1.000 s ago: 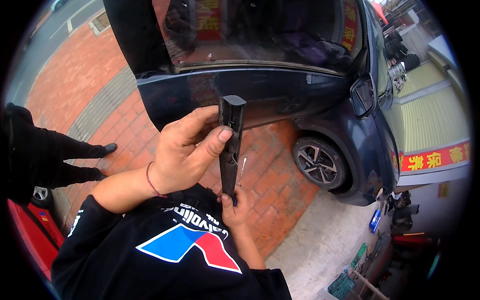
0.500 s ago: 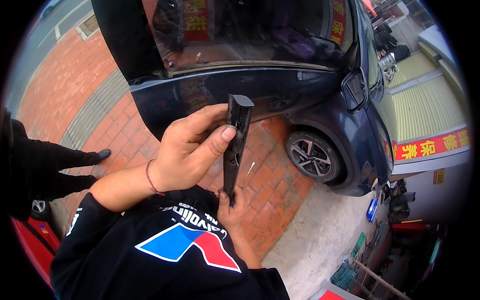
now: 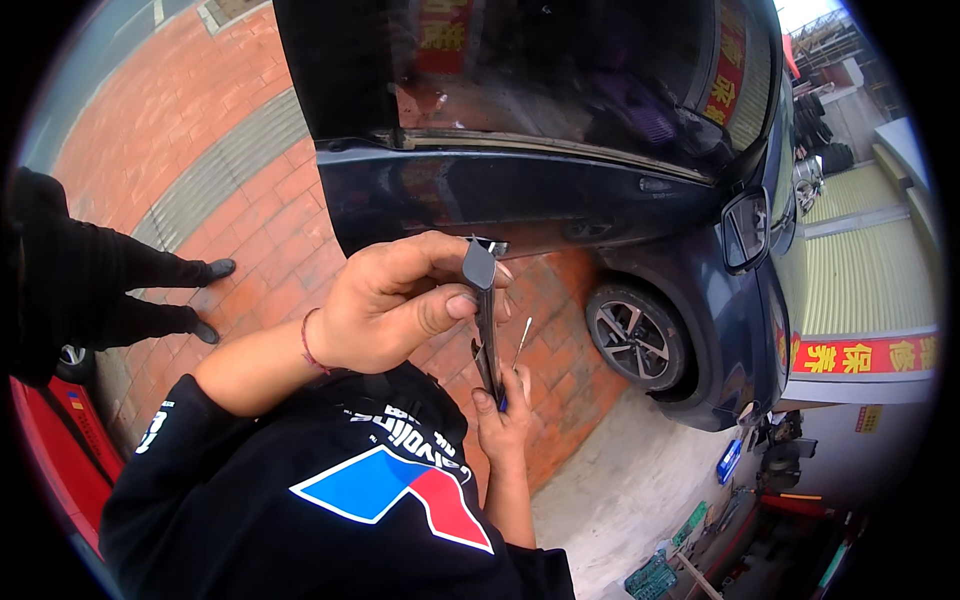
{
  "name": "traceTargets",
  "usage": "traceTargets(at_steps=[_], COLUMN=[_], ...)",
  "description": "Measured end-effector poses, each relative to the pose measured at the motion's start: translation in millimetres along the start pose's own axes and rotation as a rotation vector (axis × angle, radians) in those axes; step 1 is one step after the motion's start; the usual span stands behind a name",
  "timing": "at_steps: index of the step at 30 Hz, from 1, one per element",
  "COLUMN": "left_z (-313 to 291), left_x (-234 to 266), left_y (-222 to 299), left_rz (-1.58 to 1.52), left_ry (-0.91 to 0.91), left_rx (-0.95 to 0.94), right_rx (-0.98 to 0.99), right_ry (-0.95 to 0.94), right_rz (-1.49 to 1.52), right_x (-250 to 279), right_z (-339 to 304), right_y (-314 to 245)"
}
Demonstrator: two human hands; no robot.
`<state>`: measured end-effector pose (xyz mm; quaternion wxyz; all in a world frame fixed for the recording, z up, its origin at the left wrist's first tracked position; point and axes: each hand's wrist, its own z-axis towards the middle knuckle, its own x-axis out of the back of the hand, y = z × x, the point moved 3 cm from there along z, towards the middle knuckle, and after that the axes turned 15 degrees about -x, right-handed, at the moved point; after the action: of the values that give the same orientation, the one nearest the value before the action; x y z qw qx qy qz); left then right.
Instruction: The person removes a door weatherstrip from a black car, cleans it with a cloth, and uses a screwdriver to adjust a small plastic component. They then retrieve a parts box from a shelf and use pliers to manipulate the component.
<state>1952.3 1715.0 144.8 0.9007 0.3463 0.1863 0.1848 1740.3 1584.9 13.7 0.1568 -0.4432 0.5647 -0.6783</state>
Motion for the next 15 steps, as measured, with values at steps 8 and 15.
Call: traceTargets(at_steps=[8,15], left_z=[-23.3,-60.4], left_x=[26.0,53.9], left_y=[19.6,30.8], left_rz=[-0.445,-0.281], left_ry=[0.140,0.110], left_rx=[0.094,-0.060], right_rx=[0.364,0.664], right_ry=[0.337,0.571], right_rz=[-0.533,-0.665], right_x=[-1.5,27.2], right_z=[18.2,35.6], right_y=[-12.9,-40.4])
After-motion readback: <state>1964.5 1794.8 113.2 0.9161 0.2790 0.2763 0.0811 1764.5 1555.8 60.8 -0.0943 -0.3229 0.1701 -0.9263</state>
